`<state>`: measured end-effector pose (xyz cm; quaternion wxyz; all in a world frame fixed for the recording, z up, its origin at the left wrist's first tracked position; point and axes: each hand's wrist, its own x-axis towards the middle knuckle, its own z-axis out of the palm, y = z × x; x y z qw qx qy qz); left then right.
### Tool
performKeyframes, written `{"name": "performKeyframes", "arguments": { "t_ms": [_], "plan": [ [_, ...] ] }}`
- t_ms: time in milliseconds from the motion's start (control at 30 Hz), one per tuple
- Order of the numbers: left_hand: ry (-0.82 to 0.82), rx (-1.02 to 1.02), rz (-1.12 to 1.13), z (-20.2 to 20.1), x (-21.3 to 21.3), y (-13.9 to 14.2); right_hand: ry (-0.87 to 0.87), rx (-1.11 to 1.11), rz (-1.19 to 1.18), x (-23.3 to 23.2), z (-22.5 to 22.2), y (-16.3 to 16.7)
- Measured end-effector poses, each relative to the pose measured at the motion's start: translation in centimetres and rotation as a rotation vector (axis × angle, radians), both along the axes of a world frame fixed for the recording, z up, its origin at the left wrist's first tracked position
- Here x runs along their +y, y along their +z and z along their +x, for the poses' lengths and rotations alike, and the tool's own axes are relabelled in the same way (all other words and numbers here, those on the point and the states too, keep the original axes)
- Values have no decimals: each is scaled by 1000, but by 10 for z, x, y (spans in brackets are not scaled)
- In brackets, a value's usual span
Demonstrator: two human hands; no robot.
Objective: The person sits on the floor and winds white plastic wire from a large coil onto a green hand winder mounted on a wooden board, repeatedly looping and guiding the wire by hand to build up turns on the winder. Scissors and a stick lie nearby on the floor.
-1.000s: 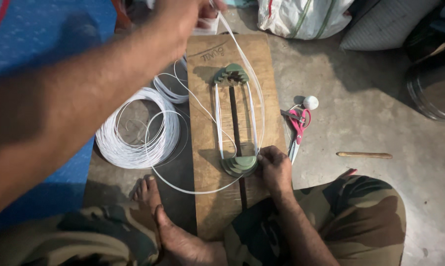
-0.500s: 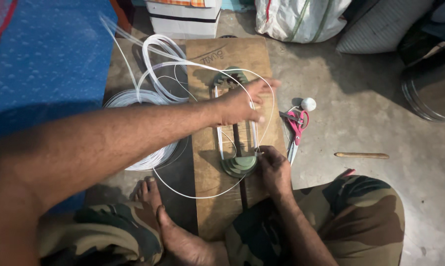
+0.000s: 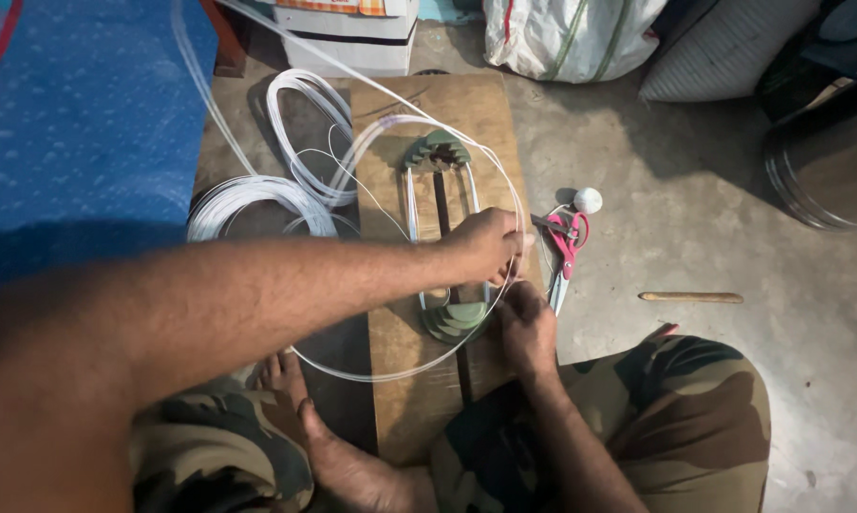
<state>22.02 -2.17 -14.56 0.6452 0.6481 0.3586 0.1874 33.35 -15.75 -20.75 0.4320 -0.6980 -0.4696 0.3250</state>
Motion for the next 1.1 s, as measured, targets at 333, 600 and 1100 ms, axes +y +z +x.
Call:
{"name": "performKeyframes", "arguments": {
  "t_ms": [333, 600, 1100],
  "plan": [
    [338, 169, -48, -88, -17, 0, -39, -269, -22, 3, 1, 7],
    [435, 397, -222, -220, -20, -26, -2, -466, 150, 71, 5, 7],
    [419, 105, 58, -203, 25, 1, 274, -597, 434, 241, -15, 46]
  ]
}}
